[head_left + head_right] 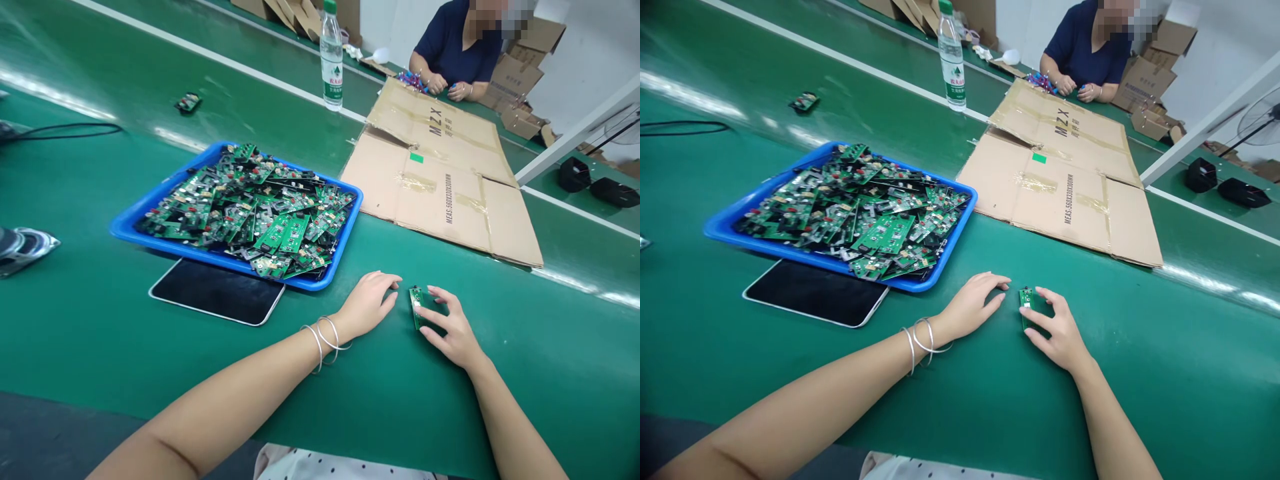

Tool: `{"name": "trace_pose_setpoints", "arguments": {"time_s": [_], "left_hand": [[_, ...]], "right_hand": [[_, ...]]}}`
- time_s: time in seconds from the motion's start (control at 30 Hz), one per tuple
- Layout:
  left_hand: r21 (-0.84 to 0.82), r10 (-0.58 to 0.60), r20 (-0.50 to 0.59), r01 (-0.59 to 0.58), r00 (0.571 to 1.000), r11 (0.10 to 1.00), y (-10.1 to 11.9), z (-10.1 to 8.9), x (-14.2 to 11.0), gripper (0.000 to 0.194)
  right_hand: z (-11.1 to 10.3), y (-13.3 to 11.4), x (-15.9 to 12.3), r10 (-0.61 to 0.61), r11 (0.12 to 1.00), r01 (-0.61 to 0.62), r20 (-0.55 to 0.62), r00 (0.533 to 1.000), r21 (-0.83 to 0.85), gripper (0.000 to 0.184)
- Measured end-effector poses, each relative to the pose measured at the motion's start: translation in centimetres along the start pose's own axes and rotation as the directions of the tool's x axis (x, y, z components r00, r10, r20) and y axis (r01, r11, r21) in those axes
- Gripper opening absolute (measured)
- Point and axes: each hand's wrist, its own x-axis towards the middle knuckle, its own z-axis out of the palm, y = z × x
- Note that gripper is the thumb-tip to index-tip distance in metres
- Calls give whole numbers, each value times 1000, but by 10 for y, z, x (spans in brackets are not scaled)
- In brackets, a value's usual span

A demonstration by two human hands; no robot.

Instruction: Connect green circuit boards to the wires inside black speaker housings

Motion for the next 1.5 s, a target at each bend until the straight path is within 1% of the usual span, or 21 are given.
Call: {"name": "trace_pose_setpoints", "arguments": {"time_s": [0.07,0.13,0.2,0.27,0.37,0.47,0.57,0.63,0.7,0.73,0.77,0.87,0.93,1.5], "left_hand": [[0,3,-5,-3,1000,1000,0,0,0,27],[-1,1,-9,-1,1000,1000,0,0,0,27],[0,-3,-3,3,1000,1000,0,0,0,26],[1,-10,9,10,1000,1000,0,-1,0,26],[-4,-19,22,19,1000,1000,2,-2,1,25],[-8,-22,21,23,1000,1000,3,-3,1,25],[-11,-27,22,27,999,1000,3,-3,1,25],[-10,-26,25,26,999,1000,3,-3,1,25],[-10,-20,27,20,999,1000,2,-2,1,25],[-10,-18,26,18,999,1000,2,-2,1,25],[-12,-18,26,18,1000,1000,2,-2,1,26],[-13,-25,25,25,999,1000,2,-2,1,26],[-11,-27,27,28,999,1000,2,-2,1,26],[-18,-28,23,29,999,999,2,-2,1,25]], "right_hand": [[1,-3,1,-54,997,58,81,995,-49,29],[3,-5,1,-42,996,49,91,995,-70,24],[6,-4,0,9,999,-8,27,1000,-37,20],[8,-1,-2,79,997,-77,-61,995,22,21],[8,4,-3,196,980,-188,-184,963,60,23],[6,8,-3,268,963,-267,-251,930,41,22],[5,7,-2,265,963,-268,-273,925,28,16],[5,6,-2,241,968,-251,-340,909,13,13],[4,4,-2,212,971,-239,-420,882,-11,12],[4,4,-2,201,972,-235,-433,879,-25,13],[4,5,-2,195,972,-231,-417,888,-37,15],[4,8,-2,192,974,-218,-289,938,-61,24],[5,10,-3,183,977,-205,-245,952,-65,26],[-1,11,-1,149,987,-157,-177,973,-35,26]]}}
